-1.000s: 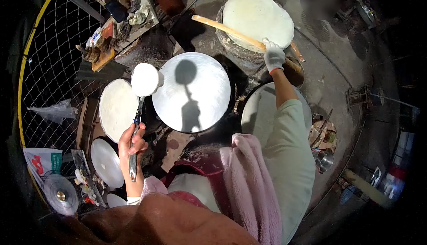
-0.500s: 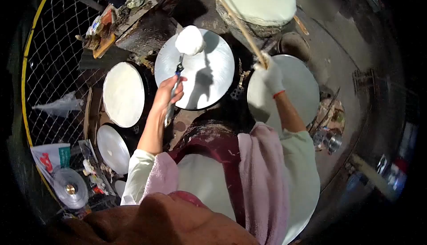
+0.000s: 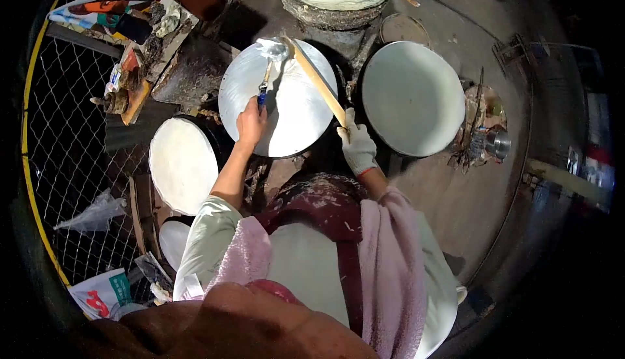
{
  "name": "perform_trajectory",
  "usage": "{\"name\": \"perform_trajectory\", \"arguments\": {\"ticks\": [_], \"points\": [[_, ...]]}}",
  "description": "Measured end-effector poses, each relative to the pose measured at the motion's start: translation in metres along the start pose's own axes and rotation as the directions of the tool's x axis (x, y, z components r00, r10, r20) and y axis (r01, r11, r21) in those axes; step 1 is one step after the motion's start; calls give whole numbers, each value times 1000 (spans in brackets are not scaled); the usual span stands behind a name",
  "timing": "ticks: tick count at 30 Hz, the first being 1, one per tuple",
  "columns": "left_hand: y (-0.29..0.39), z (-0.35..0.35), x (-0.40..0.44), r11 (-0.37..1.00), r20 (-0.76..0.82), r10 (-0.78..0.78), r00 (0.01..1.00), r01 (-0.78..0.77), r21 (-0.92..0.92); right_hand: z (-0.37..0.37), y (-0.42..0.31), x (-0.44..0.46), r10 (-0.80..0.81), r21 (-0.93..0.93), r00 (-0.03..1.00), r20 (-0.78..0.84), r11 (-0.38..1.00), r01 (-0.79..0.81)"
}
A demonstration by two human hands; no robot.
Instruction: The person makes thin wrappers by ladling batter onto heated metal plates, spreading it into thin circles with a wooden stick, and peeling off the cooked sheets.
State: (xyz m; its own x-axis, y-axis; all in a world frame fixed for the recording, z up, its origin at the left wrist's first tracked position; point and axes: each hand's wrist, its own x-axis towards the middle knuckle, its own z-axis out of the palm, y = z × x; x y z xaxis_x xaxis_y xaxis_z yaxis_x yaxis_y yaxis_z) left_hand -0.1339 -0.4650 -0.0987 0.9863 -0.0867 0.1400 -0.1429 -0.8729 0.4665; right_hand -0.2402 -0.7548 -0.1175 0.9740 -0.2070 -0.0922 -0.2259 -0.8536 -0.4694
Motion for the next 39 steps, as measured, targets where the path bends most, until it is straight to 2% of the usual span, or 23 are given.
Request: {"name": "perform_trajectory", "arguments": {"ticks": [3,4,6,7,10,11,14,15,16,18,19,20,22,23,24,26,28,29,30,32,36,38,39], "points": [[-9,-23,-4,999,-74,9,997,-12,-34,9,-7,2,10,-199,1000,10,980,-8],[-13,-29,-7,998,-155,40,987,-47,-41,9,-11,1,63,-144,997,34,988,-57],[-13,-51,-14,996,-213,-73,974,62,-57,4,-25,1,159,-37,983,91,987,-157],[-20,-58,-17,990,-274,-95,957,61,-131,37,-7,5,108,187,994,-8,977,-105],[-18,-87,-23,945,-271,-220,937,135,-299,65,-35,8,94,704,979,183,682,-197],[-28,-84,-26,958,-283,-193,939,118,-260,78,-42,11,115,681,977,182,702,-210],[-57,-82,-42,935,-185,-122,975,51,-351,41,-59,11,48,320,991,128,944,-87],[-54,-90,-50,847,-8,-294,956,256,-466,15,-62,11,-27,106,995,97,994,16],[-67,-84,-62,850,-23,-278,960,235,-471,6,-51,13,-40,-43,998,51,998,42],[-73,-91,-83,732,77,-375,924,346,-587,0,-31,16,-7,71,999,-52,997,11],[-80,-90,-93,737,54,-357,933,316,-597,1,-31,19,97,161,993,70,981,-107],[-88,-88,-103,742,32,-336,941,285,-606,12,-36,20,65,328,993,102,940,-95],[-84,-101,-115,642,121,-408,905,379,-666,54,-46,21,-12,626,989,145,776,-82],[-77,-111,-118,583,163,-448,879,425,-693,80,-48,23,-1,687,982,186,715,-130],[-73,-117,-122,520,206,-484,851,468,-715,72,-67,18,13,672,971,239,720,-175],[-71,-125,-131,509,182,-467,865,431,-745,40,-81,14,-17,463,965,262,879,-110],[-65,-136,-139,476,153,-456,877,385,-791,33,-46,23,-169,320,986,-1,934,161],[-69,-134,-144,506,121,-450,885,364,-782,19,-37,32,-95,327,995,26,942,81],[-67,-134,-145,503,112,-454,884,358,-787,-2,-50,33,-29,470,999,-13,882,32],[-61,-137,-147,500,93,-464,881,347,-793,24,-36,46,7,575,985,173,811,-107],[-55,-129,-158,443,167,-541,824,448,-776,58,-78,41,-88,639,911,403,740,-211],[-49,-128,-166,470,150,-589,794,487,-736,68,-62,42,-207,662,922,327,746,-67],[-46,-127,-171,458,148,-618,772,507,-730,50,-55,49,-209,601,908,362,798,-56]]}}
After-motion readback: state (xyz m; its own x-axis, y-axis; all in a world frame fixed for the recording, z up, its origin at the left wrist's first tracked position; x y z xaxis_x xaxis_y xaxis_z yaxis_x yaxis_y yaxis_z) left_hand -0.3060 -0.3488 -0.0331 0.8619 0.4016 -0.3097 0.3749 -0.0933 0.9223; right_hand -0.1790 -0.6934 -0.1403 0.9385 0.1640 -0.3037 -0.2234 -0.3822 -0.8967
